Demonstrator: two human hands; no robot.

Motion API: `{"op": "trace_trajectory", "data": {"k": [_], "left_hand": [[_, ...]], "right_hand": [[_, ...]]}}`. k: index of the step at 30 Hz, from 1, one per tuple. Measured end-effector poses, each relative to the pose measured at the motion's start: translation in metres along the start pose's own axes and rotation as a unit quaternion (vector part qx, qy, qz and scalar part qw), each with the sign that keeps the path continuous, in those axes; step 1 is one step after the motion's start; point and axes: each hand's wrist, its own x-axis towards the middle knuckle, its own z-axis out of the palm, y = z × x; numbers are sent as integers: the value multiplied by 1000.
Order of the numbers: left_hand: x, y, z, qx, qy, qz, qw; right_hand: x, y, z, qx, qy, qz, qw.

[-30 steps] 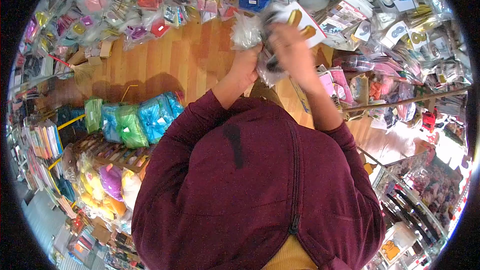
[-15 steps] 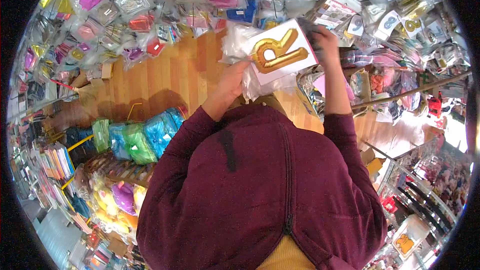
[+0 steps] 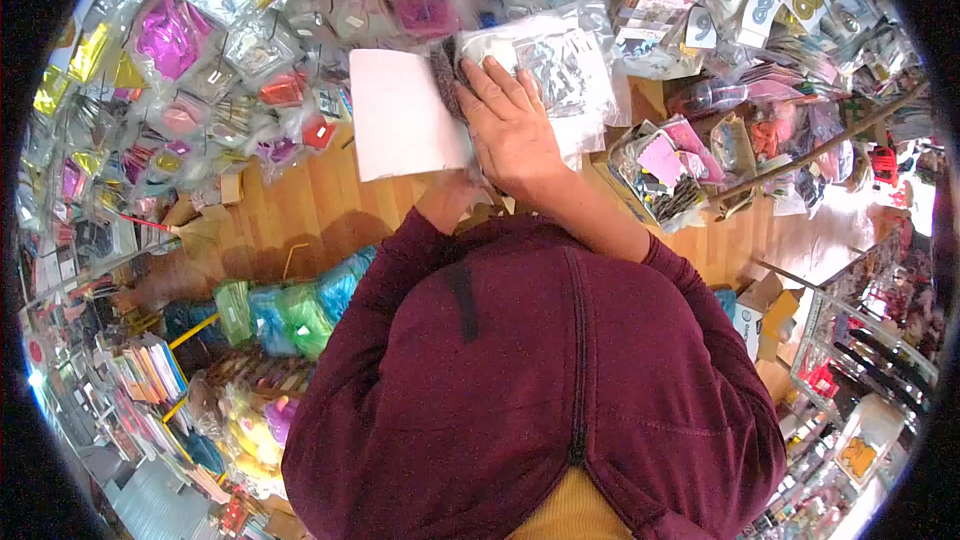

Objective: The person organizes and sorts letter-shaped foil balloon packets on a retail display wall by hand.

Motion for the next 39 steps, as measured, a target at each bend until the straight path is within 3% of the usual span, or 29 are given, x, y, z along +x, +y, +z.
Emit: {"op": "trace_trajectory", "data": {"k": [1,2,4,13,15,16,18,19,21,23,27,29,31,32,33,34,37,39], "left_hand": [[54,-27,0,1,-4,-3,1000],[-4,1,0,2,-1,-8,1000],[28,-16,-3,4,0,-15,1000],[-25,16,11,-2,-28,-6,1000],[-32,24,12,-4,-33,-7,999],[-33,24,12,-5,-35,-8,999],[-38,27,13,-6,-38,-10,999],[-41,33,13,-7,-40,-9,999],[-41,34,12,-11,-41,-4,999],[-36,36,11,-12,-41,1,999],[-38,35,13,-9,-45,-20,999],[-37,32,13,-11,-47,-39,998],[-28,26,15,-12,-56,-57,997],[-24,24,17,-13,-60,-64,996],[-12,19,18,-12,-64,-70,995],[-30,24,20,-11,-67,-74,995],[-43,29,25,-9,-81,-75,994],[-48,30,21,-13,-64,-88,994]], "right_hand": [[3,2,0,-1,4,0,1000],[4,3,0,-6,13,10,1000],[4,-1,-6,2,36,30,999],[13,38,-2,-44,137,51,988],[3,73,19,108,115,150,976],[-3,86,24,108,115,149,976],[-18,108,31,229,-55,281,930],[-25,117,36,229,-56,278,931],[-38,132,37,290,94,402,863],[-40,158,0,456,258,456,720],[-7,120,-89,364,341,250,830],[12,64,-92,124,306,198,923],[14,18,-62,32,180,33,983],[10,7,-24,76,131,-21,988],[5,-25,-18,60,46,-31,997],[3,-38,-12,8,26,-14,1000],[4,-24,-13,5,-5,-26,1000],[3,-10,-13,26,62,-3,998]]}}
